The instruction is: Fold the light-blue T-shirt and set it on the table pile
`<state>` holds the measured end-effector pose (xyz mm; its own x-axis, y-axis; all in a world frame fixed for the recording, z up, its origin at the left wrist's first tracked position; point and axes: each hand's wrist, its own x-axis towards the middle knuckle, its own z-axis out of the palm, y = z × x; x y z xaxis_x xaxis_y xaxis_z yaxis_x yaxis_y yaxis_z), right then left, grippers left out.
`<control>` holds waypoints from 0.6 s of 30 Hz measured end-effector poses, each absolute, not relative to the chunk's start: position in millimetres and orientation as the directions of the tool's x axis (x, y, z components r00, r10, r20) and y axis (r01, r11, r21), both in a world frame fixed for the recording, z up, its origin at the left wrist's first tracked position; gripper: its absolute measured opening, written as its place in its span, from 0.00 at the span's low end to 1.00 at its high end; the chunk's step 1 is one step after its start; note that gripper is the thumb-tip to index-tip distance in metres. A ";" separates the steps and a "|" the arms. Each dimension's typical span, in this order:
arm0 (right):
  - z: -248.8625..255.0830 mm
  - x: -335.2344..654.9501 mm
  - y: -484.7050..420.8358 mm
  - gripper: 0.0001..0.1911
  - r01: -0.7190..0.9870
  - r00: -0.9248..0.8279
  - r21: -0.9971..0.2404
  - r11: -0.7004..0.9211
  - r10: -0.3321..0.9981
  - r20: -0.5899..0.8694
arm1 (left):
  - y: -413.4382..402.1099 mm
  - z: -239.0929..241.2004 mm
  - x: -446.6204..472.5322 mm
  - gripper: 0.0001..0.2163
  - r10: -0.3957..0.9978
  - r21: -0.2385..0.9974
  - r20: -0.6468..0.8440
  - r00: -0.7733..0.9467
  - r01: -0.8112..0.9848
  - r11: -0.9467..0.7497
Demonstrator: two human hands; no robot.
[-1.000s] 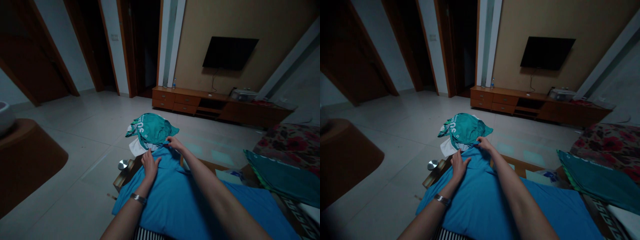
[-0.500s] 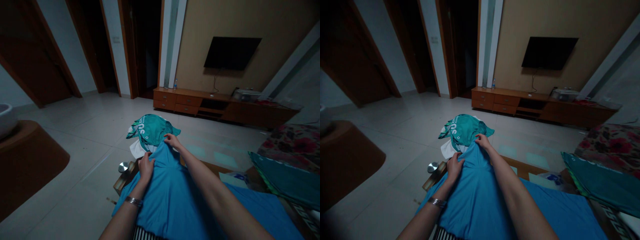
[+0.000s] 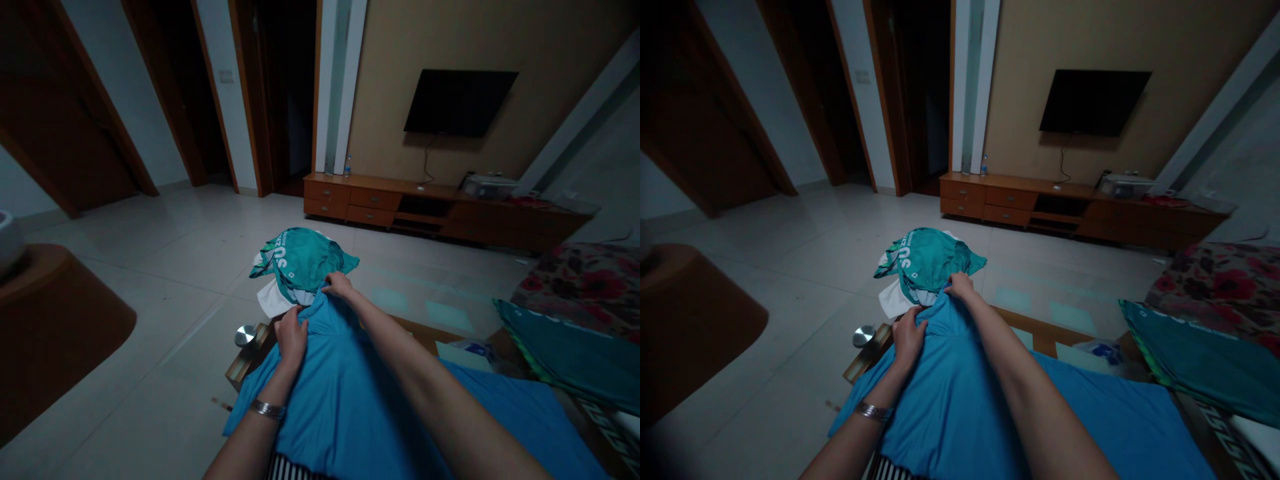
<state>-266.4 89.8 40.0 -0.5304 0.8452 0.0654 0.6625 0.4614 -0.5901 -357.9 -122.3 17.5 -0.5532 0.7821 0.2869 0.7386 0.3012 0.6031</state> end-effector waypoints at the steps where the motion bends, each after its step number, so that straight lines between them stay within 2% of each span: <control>1: 40.2 -268.8 90.5 0.10 0.672 -0.525 -0.584 0.454 0.849 0.055 | -122.7 18.0 -357.8 0.16 0.780 0.610 0.284 -0.558 0.733 0.303; 4: 43.4 -271.4 96.0 0.06 0.658 -0.524 -0.602 0.453 0.849 0.066 | -123.0 19.6 -357.2 0.17 0.761 0.636 0.264 -0.593 0.700 0.325; 9: 45.4 -271.0 100.3 0.10 0.571 -0.541 -0.664 0.482 0.830 0.137 | -121.8 19.6 -356.9 0.17 0.723 0.648 0.268 -0.637 0.674 0.354; 13: 41.1 -273.9 97.2 0.07 0.566 -0.523 -0.679 0.467 0.841 0.142 | -122.0 17.8 -356.2 0.16 0.704 0.580 0.291 -0.648 0.705 0.409; 18: 49.8 -247.3 102.0 0.11 0.617 -0.460 -0.678 0.398 0.882 0.100 | -122.2 19.0 -353.9 0.16 0.710 0.486 0.314 -0.630 0.749 0.450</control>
<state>-247.3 102.0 49.8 -0.4597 0.8824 0.1001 0.6172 0.3985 -0.6785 -353.9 -122.2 19.0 -0.6301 0.7101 0.3141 0.7493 0.4501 0.4856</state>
